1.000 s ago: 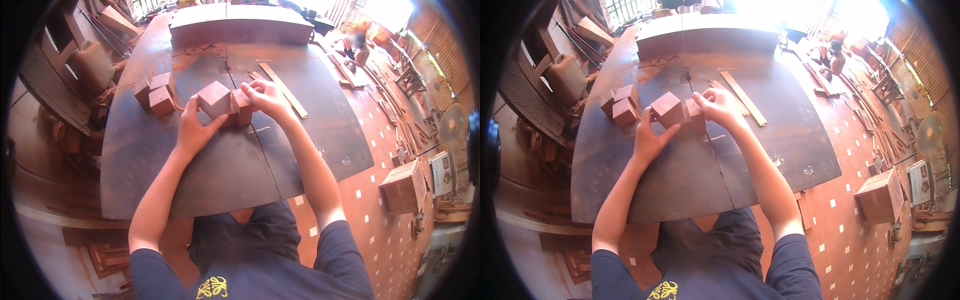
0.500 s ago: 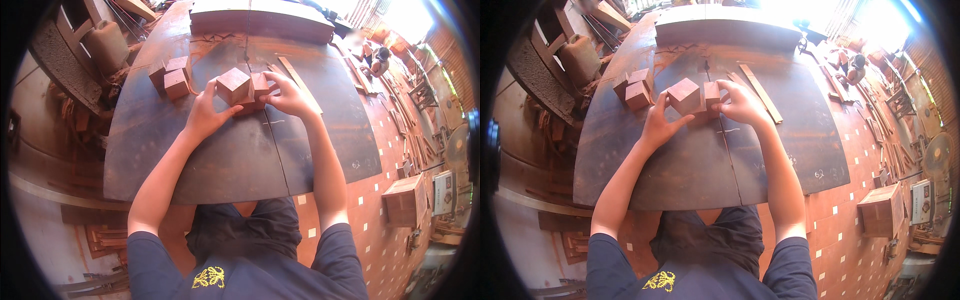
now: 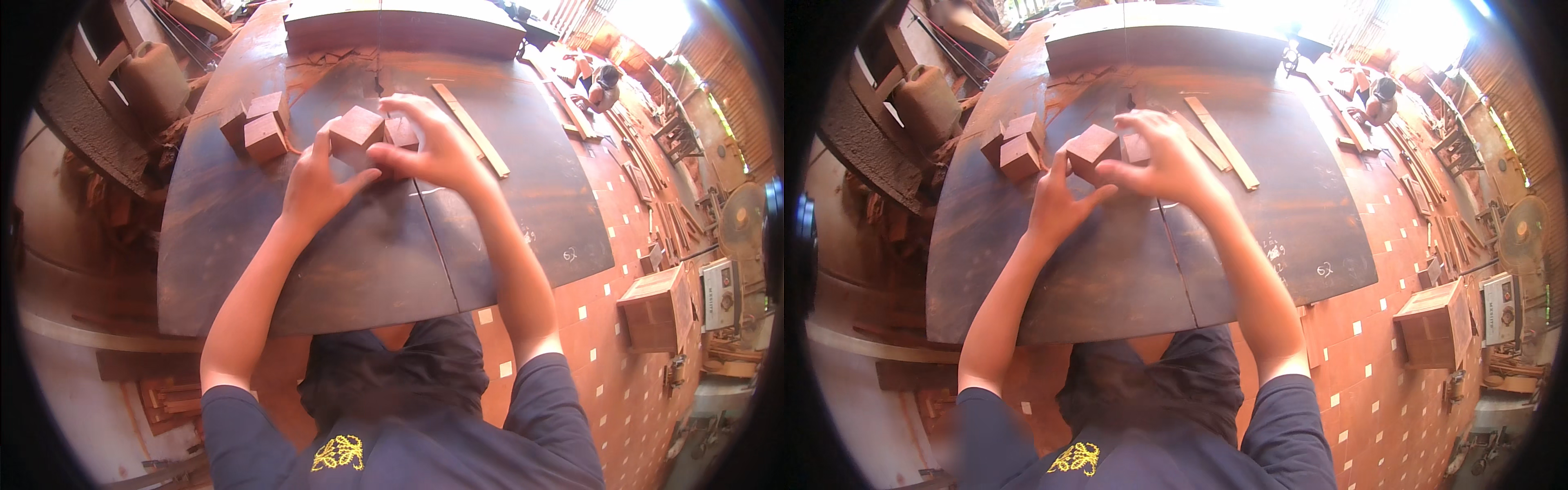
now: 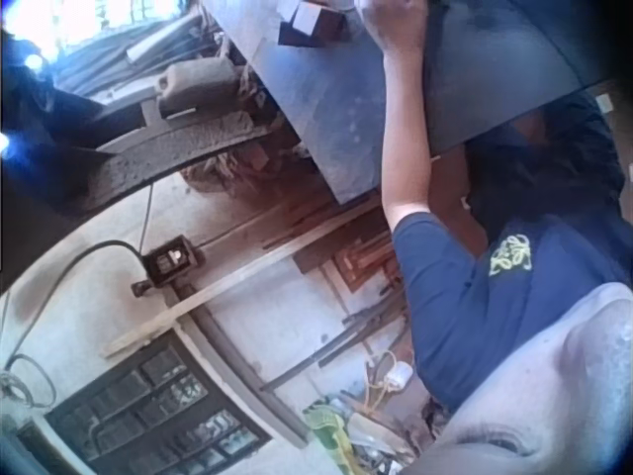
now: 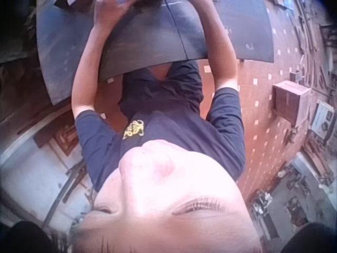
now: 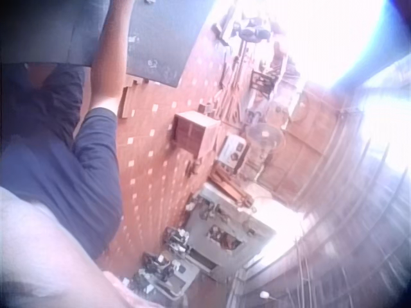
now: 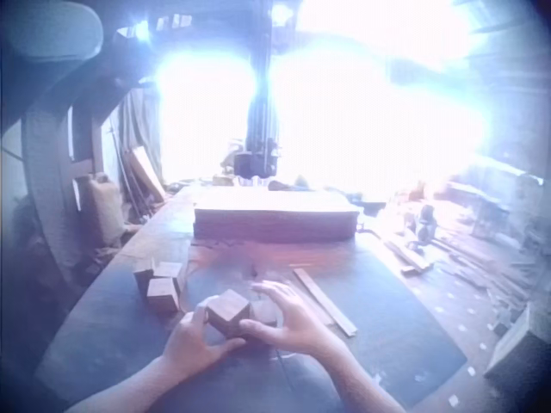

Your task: The person assembles small wooden blocks into a compact stack on a workbench, then uses a thin wooden stick to scrape and sweep sawdust off the bench surface. The person handles the blocks one at a time and moves them into a neat pile before clearing the work area.

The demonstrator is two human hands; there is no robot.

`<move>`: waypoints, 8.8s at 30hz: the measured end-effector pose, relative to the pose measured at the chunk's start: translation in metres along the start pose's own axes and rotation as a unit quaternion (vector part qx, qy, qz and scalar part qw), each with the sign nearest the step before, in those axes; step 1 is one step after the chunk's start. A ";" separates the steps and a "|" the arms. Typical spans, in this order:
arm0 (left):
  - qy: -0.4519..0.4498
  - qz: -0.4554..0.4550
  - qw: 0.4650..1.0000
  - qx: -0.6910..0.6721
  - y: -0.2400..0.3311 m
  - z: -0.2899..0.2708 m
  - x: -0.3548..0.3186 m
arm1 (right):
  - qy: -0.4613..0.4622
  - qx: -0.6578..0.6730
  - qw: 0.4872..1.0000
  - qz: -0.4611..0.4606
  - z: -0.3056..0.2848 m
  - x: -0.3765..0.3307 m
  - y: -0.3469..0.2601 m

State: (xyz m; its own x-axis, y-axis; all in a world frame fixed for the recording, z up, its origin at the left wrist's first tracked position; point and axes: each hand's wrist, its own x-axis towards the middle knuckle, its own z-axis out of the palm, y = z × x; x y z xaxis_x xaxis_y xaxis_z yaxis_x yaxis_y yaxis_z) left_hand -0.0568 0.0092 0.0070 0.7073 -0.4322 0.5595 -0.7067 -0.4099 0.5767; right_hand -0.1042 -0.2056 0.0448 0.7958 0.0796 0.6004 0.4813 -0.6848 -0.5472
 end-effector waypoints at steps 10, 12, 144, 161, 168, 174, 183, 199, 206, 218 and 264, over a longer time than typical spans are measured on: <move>-0.039 -0.014 0.975 -0.217 -0.012 0.007 0.004 | 0.020 0.041 0.998 0.050 0.016 -0.002 -0.015; -0.056 -0.066 0.951 -0.296 -0.015 0.005 0.006 | 0.002 0.091 0.993 0.079 0.012 -0.002 -0.013; -0.102 -0.042 0.990 -0.082 -0.022 -0.015 0.010 | -0.183 -0.024 0.970 0.157 -0.018 -0.006 0.036; -0.068 -0.020 0.994 -0.081 -0.031 -0.008 0.014 | -0.196 -0.051 0.967 0.155 -0.018 -0.006 0.033; -0.082 0.010 0.991 -0.105 -0.028 -0.027 0.022 | -0.198 -0.041 0.967 0.152 -0.015 -0.010 0.039; -0.089 -0.028 0.976 -0.197 -0.039 -0.039 0.024 | -0.203 -0.046 0.966 0.154 -0.018 -0.010 0.037; -0.129 -0.036 0.959 -0.251 -0.050 -0.018 0.018 | -0.181 -0.117 0.970 0.112 -0.014 -0.009 0.039; -0.164 -0.043 0.984 -0.053 -0.036 -0.022 0.017 | -0.218 -0.072 0.959 0.166 -0.018 -0.007 0.031; -0.168 -0.046 0.984 -0.034 -0.049 -0.042 0.023 | -0.175 -0.161 0.968 0.077 -0.015 -0.013 0.040; -0.181 -0.081 0.961 -0.194 -0.033 -0.038 0.021 | -0.213 -0.147 0.955 0.144 -0.029 -0.006 0.008; -0.047 -0.023 0.993 -0.103 -0.025 -0.002 0.010 | -0.184 -0.059 0.973 0.129 -0.019 -0.010 0.025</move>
State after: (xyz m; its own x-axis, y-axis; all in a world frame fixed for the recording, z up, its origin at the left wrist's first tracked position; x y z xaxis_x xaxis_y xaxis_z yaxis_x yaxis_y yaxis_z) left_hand -0.0319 0.0165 -0.0004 0.7270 -0.4931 0.4779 -0.6479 -0.2619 0.7153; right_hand -0.1066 -0.2372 0.0363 0.9726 0.1336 0.1902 0.2201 -0.7926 -0.5687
